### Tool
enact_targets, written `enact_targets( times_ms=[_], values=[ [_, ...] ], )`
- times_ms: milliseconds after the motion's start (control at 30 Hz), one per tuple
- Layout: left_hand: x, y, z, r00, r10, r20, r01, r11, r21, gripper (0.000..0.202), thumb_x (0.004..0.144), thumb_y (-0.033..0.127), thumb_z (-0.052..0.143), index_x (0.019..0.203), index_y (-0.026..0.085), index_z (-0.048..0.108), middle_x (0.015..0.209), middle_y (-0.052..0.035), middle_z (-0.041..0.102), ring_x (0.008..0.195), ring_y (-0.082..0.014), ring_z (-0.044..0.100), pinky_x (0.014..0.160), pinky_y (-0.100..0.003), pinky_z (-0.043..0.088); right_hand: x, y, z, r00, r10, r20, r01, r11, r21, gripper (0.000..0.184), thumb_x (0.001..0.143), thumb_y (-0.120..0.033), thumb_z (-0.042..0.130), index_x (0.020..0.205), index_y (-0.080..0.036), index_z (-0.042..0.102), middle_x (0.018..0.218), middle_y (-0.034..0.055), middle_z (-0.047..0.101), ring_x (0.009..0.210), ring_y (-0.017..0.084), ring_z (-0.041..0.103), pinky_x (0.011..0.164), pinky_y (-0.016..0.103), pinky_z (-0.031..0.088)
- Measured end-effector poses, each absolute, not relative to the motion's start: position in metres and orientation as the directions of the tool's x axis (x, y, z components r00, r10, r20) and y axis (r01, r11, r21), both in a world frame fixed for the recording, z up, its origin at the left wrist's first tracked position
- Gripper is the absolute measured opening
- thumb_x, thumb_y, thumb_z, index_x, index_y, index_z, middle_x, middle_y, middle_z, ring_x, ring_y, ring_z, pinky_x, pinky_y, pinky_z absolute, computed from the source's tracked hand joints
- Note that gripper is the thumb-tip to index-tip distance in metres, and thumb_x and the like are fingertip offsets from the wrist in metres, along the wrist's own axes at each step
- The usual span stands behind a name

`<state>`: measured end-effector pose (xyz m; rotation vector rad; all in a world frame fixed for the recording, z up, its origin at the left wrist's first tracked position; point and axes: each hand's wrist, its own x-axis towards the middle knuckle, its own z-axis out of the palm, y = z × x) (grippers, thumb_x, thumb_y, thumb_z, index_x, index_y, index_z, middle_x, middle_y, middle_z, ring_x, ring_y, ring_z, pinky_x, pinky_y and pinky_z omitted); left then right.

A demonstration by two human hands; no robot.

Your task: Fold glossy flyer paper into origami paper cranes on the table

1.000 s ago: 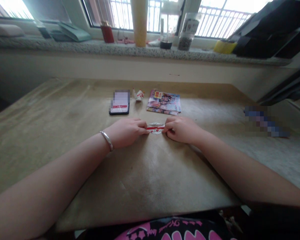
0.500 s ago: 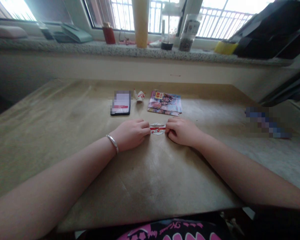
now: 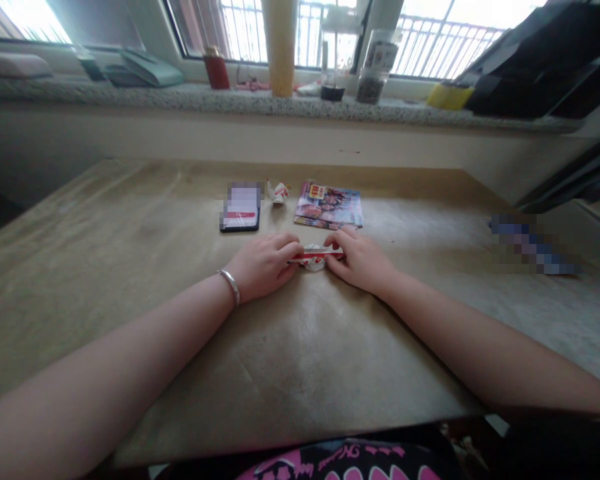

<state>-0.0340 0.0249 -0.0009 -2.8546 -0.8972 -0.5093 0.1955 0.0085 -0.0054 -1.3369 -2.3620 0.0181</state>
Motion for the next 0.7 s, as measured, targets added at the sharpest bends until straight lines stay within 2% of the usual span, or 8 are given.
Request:
enact_targets(
  times_ms=[167,367,500,700],
  values=[
    [-0.0323,0.0249,-0.0031,0.688,0.649,0.323,0.664,-0.743,0.079,0.042,0.088,0.035,0.047,0.124,0.012,0.052,0.113,-0.0126,0.061,0.099,-0.0245,0.058,0.086,-0.038,0.048,0.1971,0.0118,-0.0095,-0.487,0.791,0.37,0.791,0.579,-0.196,0.027,0.083,-0.033,0.053,0.102,-0.018,0.064,0.11,0.0117,0.06,0.103,0.026,0.052,0.088,0.039,0.04],
    [-0.0304,0.0264,-0.0027,0.689,0.674,0.264,0.674,-0.731,0.108,0.043,0.088,0.036,0.048,0.124,0.012,0.054,0.113,-0.0125,0.062,0.104,-0.0254,0.056,0.093,-0.041,0.044,0.1967,0.0144,-0.0147,-0.528,0.781,0.335,0.751,0.613,-0.246,0.03,0.083,-0.034,0.054,0.107,-0.017,0.062,0.112,0.0114,0.062,0.106,0.025,0.052,0.094,0.041,0.039],
    [-0.0298,0.0257,-0.004,0.693,0.674,0.256,0.648,-0.738,0.189,0.042,0.086,0.03,0.051,0.125,0.014,0.053,0.113,-0.0114,0.062,0.105,-0.024,0.056,0.093,-0.039,0.045,0.1935,0.0142,-0.0149,-0.481,0.803,0.351,0.739,0.587,-0.331,0.03,0.078,-0.03,0.059,0.104,-0.015,0.059,0.104,0.011,0.064,0.099,0.024,0.055,0.089,0.038,0.042],
    [-0.0283,0.0249,-0.0076,0.612,0.738,0.285,0.643,-0.673,0.364,0.057,0.079,0.027,0.059,0.132,0.013,0.044,0.113,-0.0104,0.062,0.101,-0.0213,0.059,0.089,-0.036,0.048,0.1893,0.0115,-0.015,-0.414,0.851,0.323,0.667,0.525,-0.528,0.029,0.073,-0.021,0.059,0.101,-0.017,0.055,0.095,0.0062,0.064,0.085,0.018,0.057,0.075,0.029,0.044]
  ],
)
